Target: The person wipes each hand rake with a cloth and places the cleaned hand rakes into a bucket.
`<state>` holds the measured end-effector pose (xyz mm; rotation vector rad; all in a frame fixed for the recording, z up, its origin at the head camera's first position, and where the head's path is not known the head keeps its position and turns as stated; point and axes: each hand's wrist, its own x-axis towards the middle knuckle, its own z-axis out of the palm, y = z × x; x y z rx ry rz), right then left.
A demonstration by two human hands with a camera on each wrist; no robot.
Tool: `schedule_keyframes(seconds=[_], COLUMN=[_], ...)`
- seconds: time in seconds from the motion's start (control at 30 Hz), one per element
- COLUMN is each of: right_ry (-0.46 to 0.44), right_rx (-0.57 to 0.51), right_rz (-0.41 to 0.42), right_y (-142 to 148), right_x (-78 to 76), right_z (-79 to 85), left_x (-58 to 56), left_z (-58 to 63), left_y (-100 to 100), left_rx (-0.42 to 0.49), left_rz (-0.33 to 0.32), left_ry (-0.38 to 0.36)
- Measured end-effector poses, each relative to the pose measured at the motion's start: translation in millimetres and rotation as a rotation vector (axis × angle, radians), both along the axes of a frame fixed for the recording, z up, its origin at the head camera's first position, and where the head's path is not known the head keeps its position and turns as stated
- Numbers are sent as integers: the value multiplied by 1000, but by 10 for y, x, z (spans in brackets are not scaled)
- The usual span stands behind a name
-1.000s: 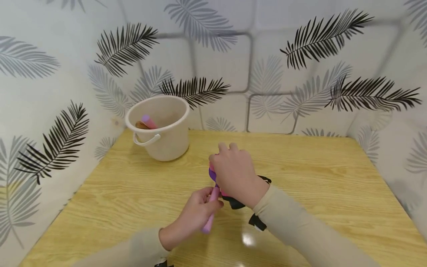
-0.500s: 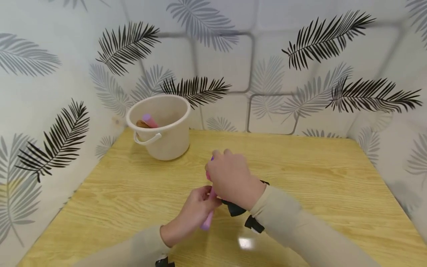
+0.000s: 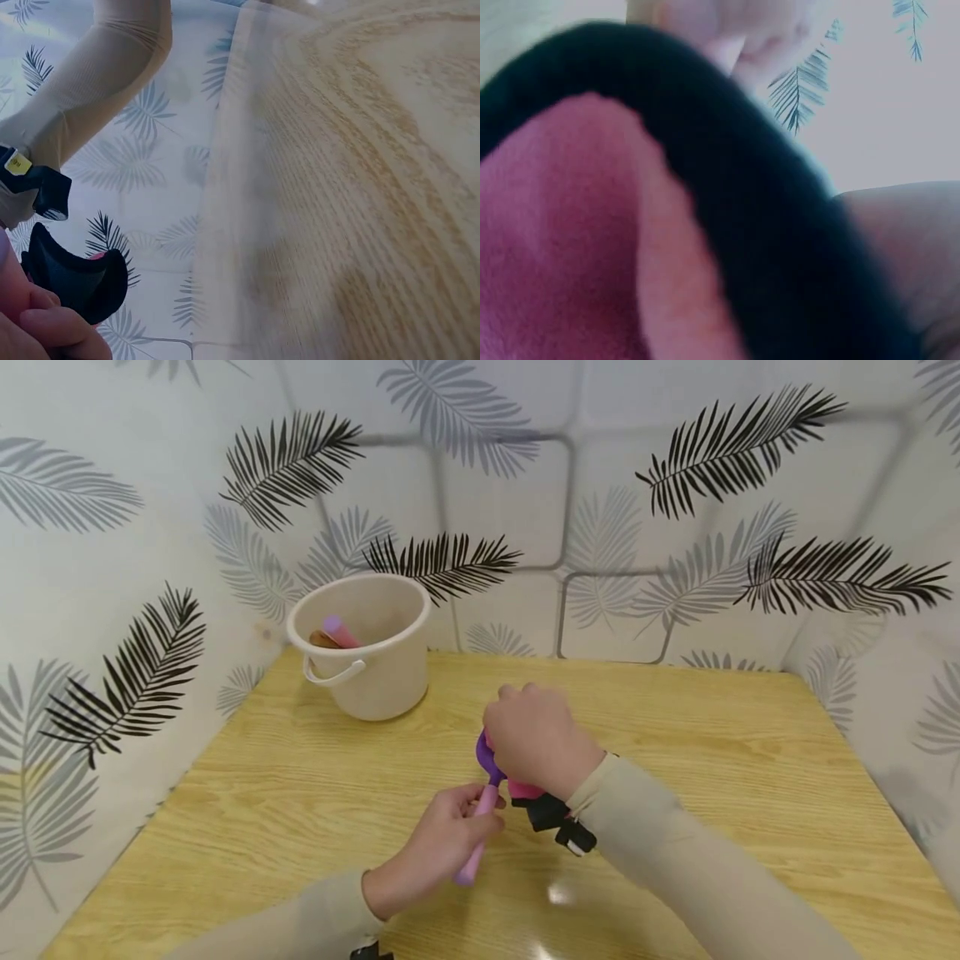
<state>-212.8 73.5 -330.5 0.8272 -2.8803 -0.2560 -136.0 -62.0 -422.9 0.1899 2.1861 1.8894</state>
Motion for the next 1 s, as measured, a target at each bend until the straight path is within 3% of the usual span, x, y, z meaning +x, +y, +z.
schedule_keyframes(seconds=[0.23,0.4,0.53,0.73,0.87,1.0], right_ry=[151,159,176,242,156,58], right_rx=[13,6,-17,62,81,29], right_rz=[106,207,233,194,174,234], right_y=[-2,-73,-125,-186,-176,-116], right_x=[234,345,293,62,32,150], right_z=[-3,-38,-55,-86,-81,-70], left_x=[-37,-46,-21,-8,-22,-66], left_z=[13,21,19,-23,-30,-37], left_y=[-2,-26,-35,3,20,13], left_rx=[-16,-34,-19,-42,-43,-16], left_rz=[-2,-20,-57,-70,-63,-39], left_ry=[31,43,45,65,54,48])
